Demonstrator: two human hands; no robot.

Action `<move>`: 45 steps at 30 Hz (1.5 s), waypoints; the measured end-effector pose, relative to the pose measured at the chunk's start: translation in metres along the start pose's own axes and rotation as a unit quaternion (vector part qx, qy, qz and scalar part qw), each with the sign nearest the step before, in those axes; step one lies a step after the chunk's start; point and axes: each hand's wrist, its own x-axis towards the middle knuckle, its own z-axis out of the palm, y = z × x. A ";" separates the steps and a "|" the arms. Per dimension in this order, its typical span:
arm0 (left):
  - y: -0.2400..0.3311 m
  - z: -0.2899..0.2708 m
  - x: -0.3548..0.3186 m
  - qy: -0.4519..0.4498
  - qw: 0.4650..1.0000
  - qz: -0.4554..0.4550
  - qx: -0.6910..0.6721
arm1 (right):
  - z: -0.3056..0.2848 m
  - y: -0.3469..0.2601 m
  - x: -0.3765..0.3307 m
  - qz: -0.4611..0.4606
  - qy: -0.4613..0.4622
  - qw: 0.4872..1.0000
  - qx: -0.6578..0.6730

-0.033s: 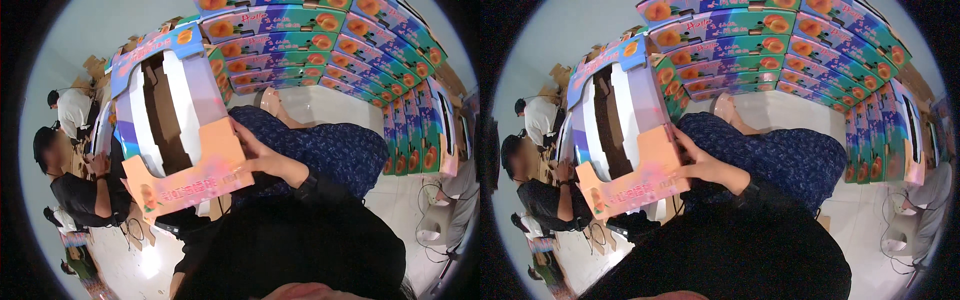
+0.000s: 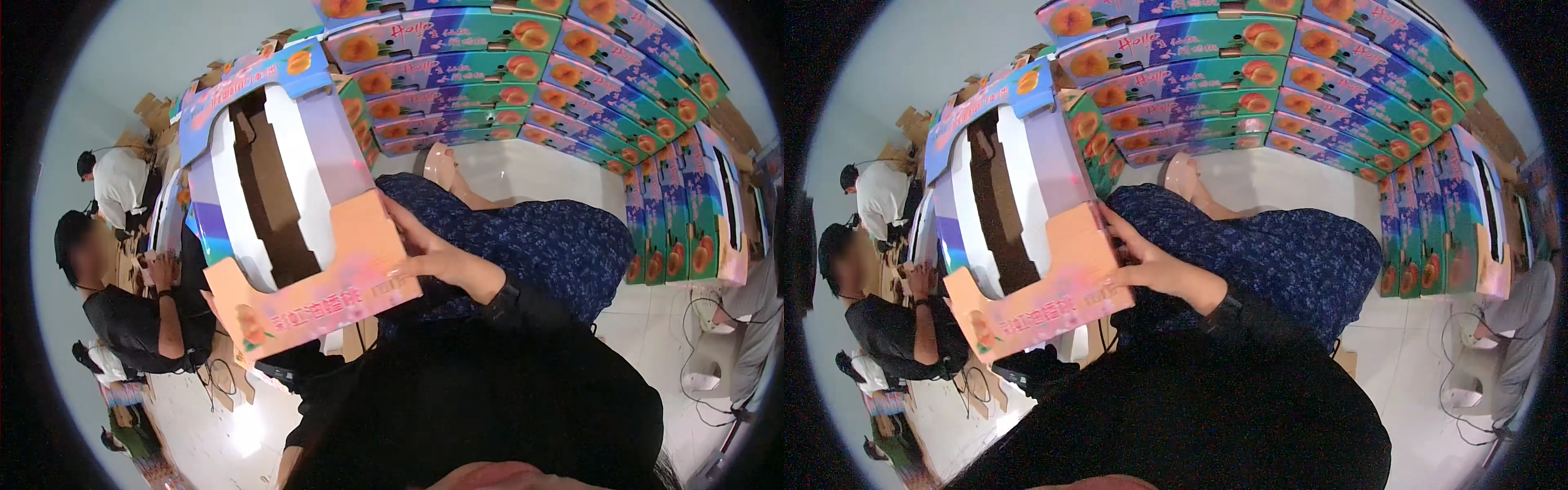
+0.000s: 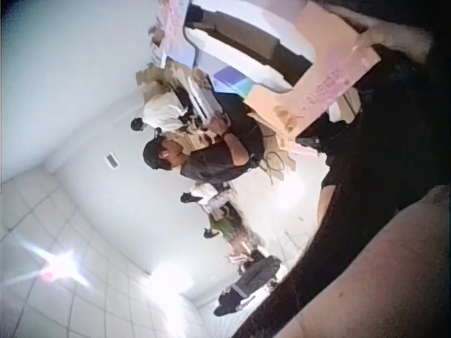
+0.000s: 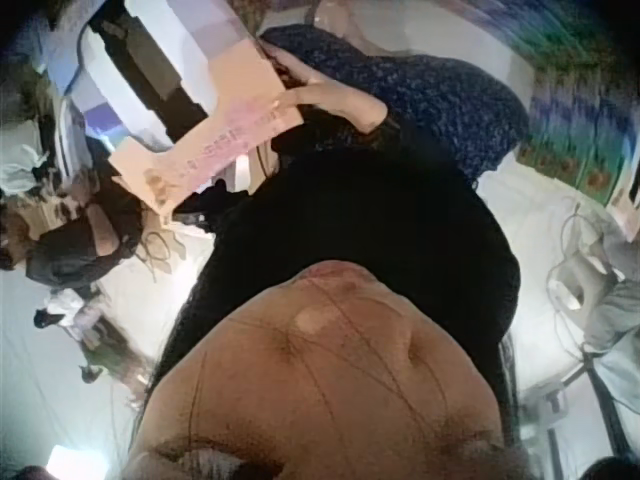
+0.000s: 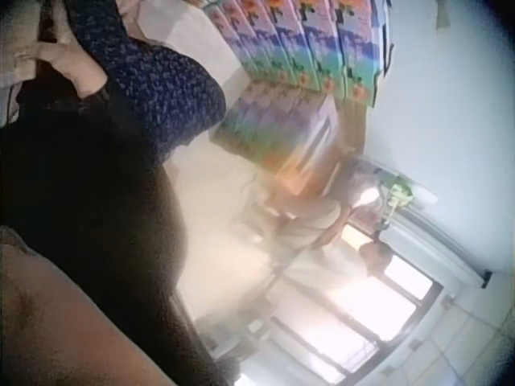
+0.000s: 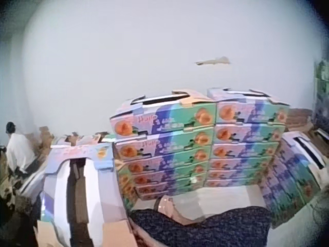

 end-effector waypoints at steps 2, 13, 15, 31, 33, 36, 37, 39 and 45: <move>0.003 -0.003 0.004 -0.015 0.999 -0.014 0.044 | -0.012 -0.012 -0.009 0.028 -0.003 0.999 0.018; 0.039 0.035 -0.003 -0.198 0.851 -0.099 0.476 | -0.058 -0.053 -0.065 0.039 0.080 0.991 0.099; 0.021 0.029 0.002 -0.197 0.866 -0.074 0.453 | -0.055 -0.060 -0.068 0.031 0.093 0.991 0.095; -0.138 0.056 0.014 -0.209 0.958 -0.178 0.082 | -0.040 -0.165 -0.145 -0.098 0.078 0.912 -0.391; -0.154 0.067 0.016 -0.246 0.946 -0.205 0.054 | -0.030 -0.175 -0.155 -0.110 0.096 0.901 -0.409; -0.176 0.095 0.015 -0.316 0.921 -0.229 -0.006 | -0.023 -0.178 -0.173 -0.107 0.140 0.895 -0.409; -0.181 0.106 0.015 -0.336 0.912 -0.232 -0.026 | -0.025 -0.179 -0.182 -0.127 0.211 0.880 -0.405; -0.195 0.121 0.015 -0.368 0.899 -0.232 -0.058 | -0.041 -0.182 -0.200 -0.185 0.323 0.809 -0.455; -0.214 0.158 -0.005 -0.352 0.912 -0.205 -0.050 | -0.124 -0.095 -0.298 -0.178 0.516 0.818 -0.180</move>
